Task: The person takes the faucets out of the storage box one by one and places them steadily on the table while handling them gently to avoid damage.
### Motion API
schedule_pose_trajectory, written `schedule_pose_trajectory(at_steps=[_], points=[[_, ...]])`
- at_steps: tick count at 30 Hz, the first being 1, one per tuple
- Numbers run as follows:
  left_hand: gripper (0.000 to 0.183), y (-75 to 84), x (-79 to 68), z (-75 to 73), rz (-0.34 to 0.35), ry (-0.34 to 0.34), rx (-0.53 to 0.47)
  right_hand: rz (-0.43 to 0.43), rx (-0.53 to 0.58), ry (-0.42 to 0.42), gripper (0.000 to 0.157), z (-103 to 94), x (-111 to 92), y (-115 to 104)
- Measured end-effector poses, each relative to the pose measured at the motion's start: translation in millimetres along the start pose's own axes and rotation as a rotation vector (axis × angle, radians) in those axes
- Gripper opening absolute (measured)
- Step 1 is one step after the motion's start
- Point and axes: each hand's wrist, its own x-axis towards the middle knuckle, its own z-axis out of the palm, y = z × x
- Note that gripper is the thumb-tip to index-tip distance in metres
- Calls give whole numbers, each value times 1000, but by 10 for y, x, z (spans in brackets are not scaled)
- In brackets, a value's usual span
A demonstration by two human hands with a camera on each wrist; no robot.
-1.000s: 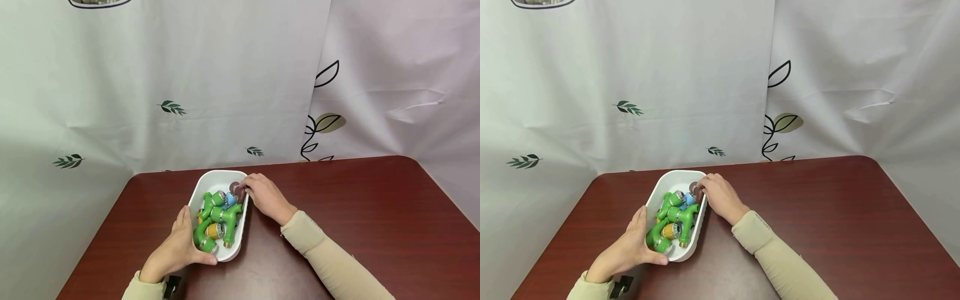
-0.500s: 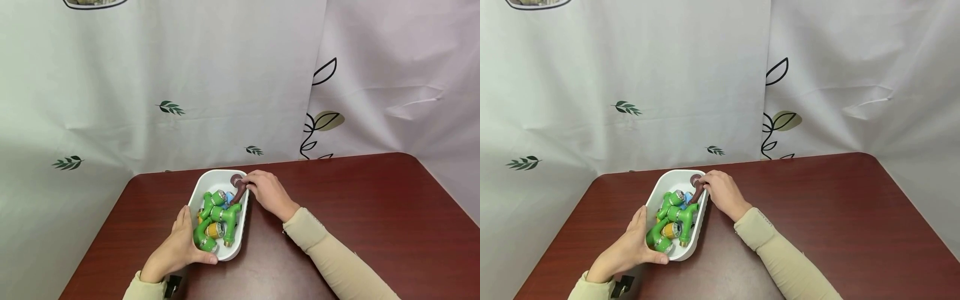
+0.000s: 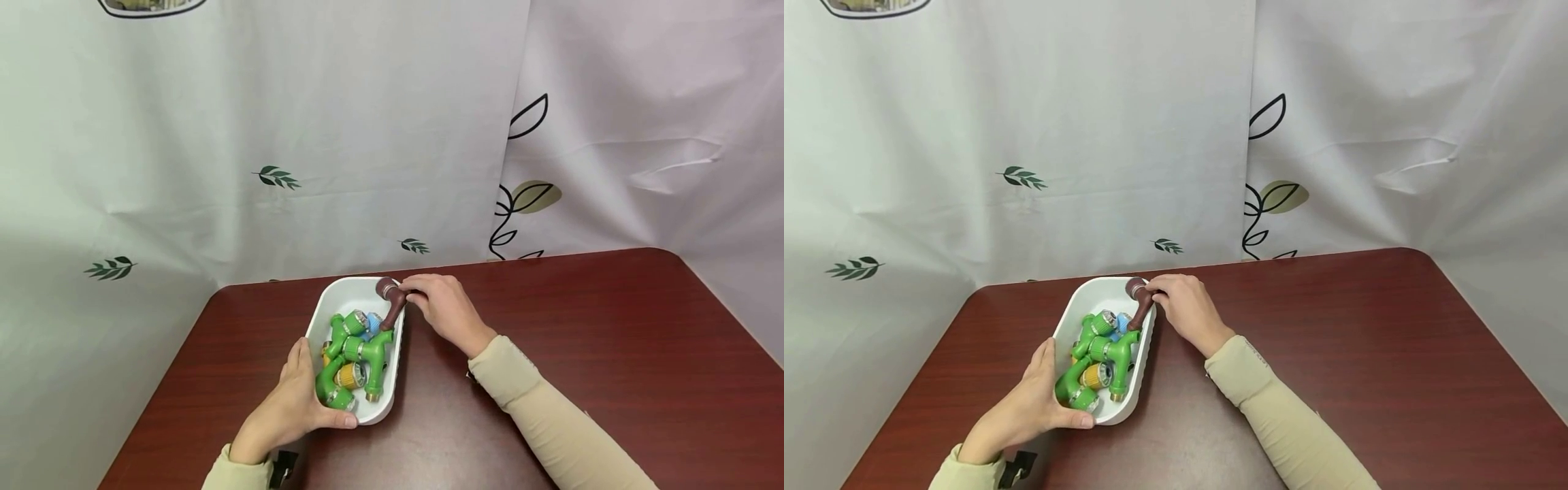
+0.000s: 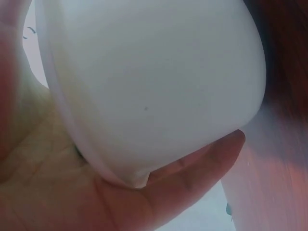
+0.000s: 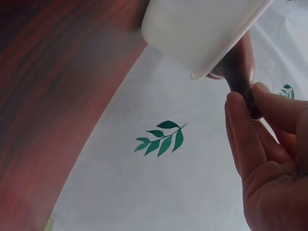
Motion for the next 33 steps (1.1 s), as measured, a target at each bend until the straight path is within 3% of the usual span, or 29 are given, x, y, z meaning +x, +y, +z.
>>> schedule_pose_trajectory(at_steps=[16,33], points=[[154,26,8,46,-23,58,17,41,48,152,21,-85,20,45],[154,42,15,58,-37,67,26,142,14,225,21,-283,25,198]])
